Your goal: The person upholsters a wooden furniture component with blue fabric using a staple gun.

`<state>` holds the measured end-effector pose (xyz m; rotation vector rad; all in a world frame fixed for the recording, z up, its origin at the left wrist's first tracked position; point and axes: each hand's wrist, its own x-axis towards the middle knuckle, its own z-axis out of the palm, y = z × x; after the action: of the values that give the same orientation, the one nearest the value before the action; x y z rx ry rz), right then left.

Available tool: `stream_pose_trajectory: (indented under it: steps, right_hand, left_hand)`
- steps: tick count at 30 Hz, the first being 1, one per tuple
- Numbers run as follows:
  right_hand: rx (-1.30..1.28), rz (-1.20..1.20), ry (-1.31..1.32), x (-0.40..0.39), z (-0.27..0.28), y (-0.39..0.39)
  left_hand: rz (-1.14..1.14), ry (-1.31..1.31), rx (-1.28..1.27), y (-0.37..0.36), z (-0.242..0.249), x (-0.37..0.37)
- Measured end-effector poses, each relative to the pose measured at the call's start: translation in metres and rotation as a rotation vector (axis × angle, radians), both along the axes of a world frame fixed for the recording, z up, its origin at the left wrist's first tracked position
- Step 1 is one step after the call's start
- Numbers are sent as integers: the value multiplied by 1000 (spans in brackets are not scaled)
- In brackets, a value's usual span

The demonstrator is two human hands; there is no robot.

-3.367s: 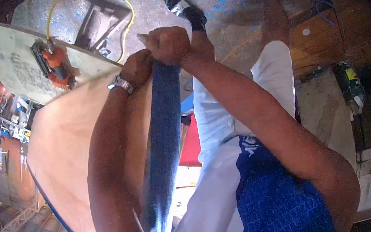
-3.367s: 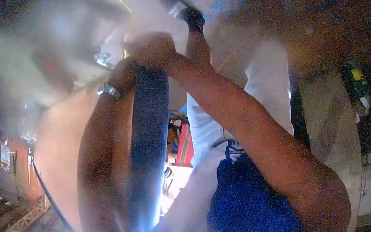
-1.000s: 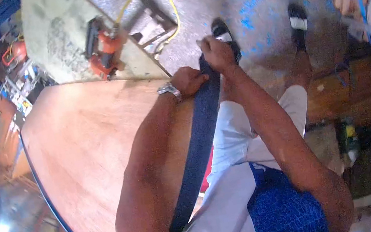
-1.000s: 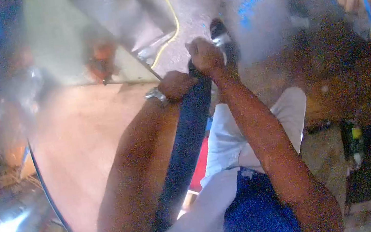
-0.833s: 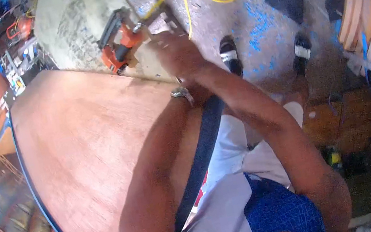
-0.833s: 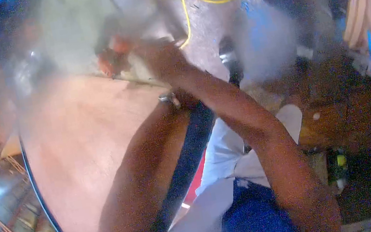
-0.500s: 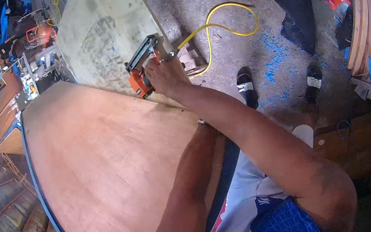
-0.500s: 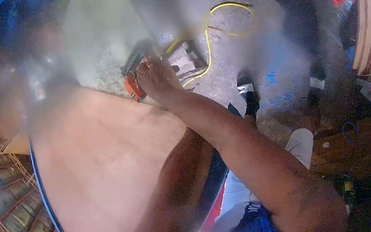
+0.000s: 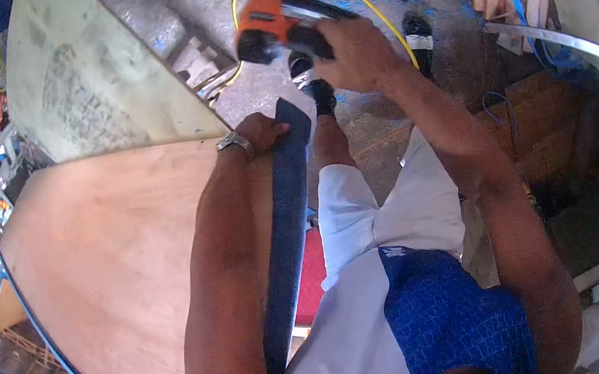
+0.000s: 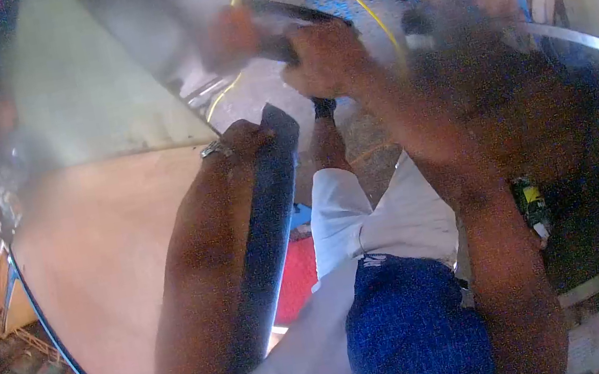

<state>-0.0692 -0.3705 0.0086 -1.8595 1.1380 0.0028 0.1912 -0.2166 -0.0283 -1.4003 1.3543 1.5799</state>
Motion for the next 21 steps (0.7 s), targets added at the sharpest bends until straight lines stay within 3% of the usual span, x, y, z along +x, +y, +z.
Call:
stream_pose_trajectory:
  steps: [2,3,4,6,8,9,16,21]
  right_hand:
    - [113,-132,16,-44,7,21]
    - [153,-200,-140,-58,9,32]
    - [183,-268,-300,-64,9,43]
    - [490,-308,-447,-77,-1,56]
    - [1062,-253,-402,-88,-9,68]
    - [1229,-314,-363,-85,0,69]
    - [1573,-304,-291,-50,-36,106]
    - [1530,-177,-326,-22,-45,97]
  left_hand:
    - [24,82,13,7,-2,-5]
    - [294,27,98,14,-2,-5]
    - [247,7,86,14,-4,-1]
    - [157,-32,65,12,-11,1]
    - [118,-16,36,21,-18,5]
    - [98,-10,13,19,-21,6]
    - [105,-95,71,19,-22,3]
    - [142,-66,-5,24,-26,9]
